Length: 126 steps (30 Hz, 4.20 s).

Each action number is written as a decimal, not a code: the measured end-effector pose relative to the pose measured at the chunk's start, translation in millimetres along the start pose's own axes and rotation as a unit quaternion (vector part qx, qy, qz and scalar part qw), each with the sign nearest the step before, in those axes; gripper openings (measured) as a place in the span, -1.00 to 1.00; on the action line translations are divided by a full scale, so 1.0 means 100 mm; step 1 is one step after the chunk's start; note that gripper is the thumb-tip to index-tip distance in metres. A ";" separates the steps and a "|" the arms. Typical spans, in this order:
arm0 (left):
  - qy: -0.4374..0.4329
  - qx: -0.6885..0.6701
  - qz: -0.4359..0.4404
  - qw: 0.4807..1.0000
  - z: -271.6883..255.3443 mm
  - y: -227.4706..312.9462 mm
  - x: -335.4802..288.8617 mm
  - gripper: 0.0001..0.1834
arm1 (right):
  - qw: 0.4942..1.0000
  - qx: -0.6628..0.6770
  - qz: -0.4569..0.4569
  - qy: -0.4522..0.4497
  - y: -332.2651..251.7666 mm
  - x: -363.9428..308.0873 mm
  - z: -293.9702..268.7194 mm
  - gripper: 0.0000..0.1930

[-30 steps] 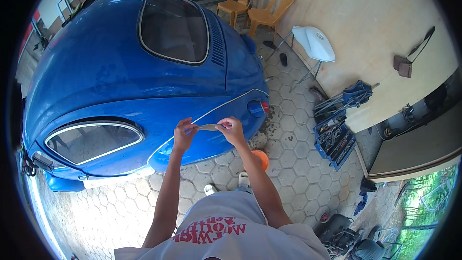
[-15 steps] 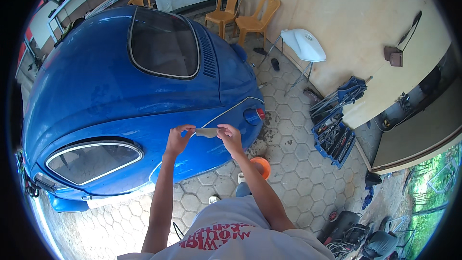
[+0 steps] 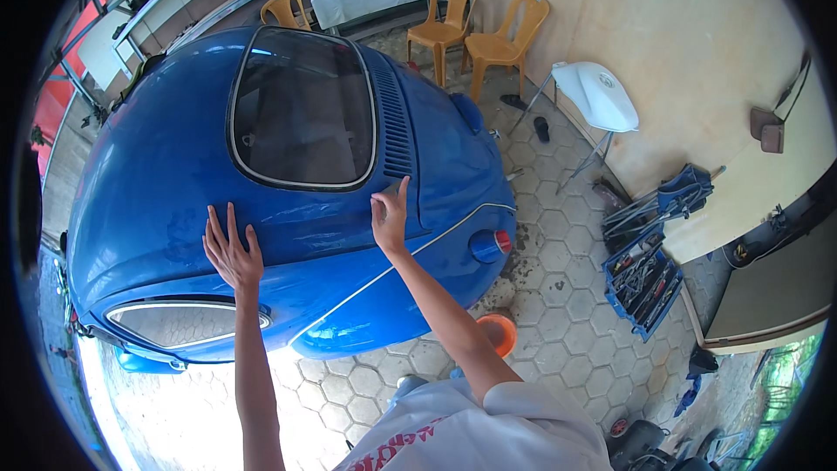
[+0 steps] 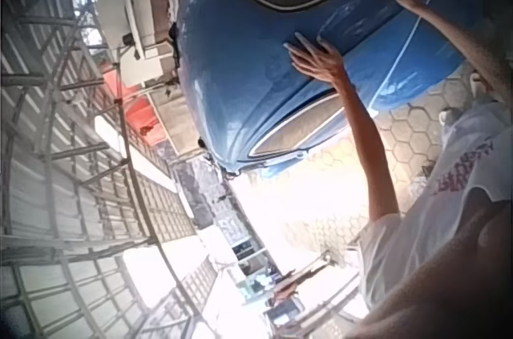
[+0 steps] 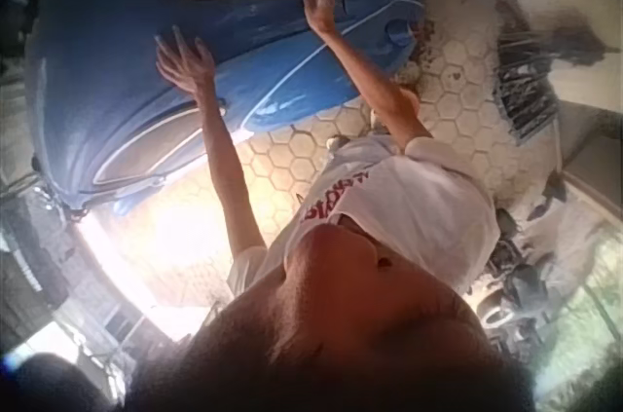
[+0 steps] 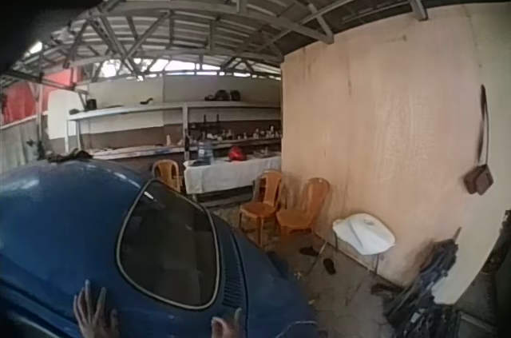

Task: The person sands the exterior panels of a car using sandpaper, repeatedly dipping the sandpaper into a bucket of water.

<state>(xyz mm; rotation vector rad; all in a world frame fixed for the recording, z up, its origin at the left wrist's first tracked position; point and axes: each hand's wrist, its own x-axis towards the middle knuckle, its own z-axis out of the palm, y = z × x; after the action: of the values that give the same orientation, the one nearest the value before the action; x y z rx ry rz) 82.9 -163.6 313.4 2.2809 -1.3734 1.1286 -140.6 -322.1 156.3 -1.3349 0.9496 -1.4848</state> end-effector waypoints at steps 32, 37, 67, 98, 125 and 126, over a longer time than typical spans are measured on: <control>-0.019 0.030 -0.011 0.999 0.02 0.06 0.04 -0.46 | 0.958 -0.251 -0.055 -0.132 0.22 -0.32 0.16 -0.12; -0.022 0.030 -0.007 0.999 0.00 0.06 0.04 -0.45 | 0.916 -0.292 -0.116 -0.250 0.15 0.00 -0.06 -0.12; -0.035 0.028 -0.012 0.999 -0.01 0.09 0.01 -0.46 | 0.849 -0.301 -0.264 -0.344 0.01 -0.21 0.15 0.06; -0.011 -0.034 -0.003 0.999 -0.25 -1.58 0.70 -0.50 | 0.769 -0.246 -0.451 -0.380 -1.63 -0.35 2.25 0.06; 0.084 -0.112 0.016 0.990 -0.28 -1.85 0.56 -0.55 | 0.782 -0.335 -0.371 -0.373 -1.73 -0.97 2.12 -0.08; 0.082 -0.116 0.016 0.990 -0.27 -1.81 0.57 -0.56 | 0.808 -0.334 -0.347 -0.340 -1.79 -0.76 2.19 -0.08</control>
<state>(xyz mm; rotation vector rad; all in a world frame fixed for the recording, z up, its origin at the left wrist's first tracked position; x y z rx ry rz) 234.7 -89.9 403.7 1.9665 -1.4012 1.0759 55.5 -190.0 329.5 -2.7207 0.5034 -0.9689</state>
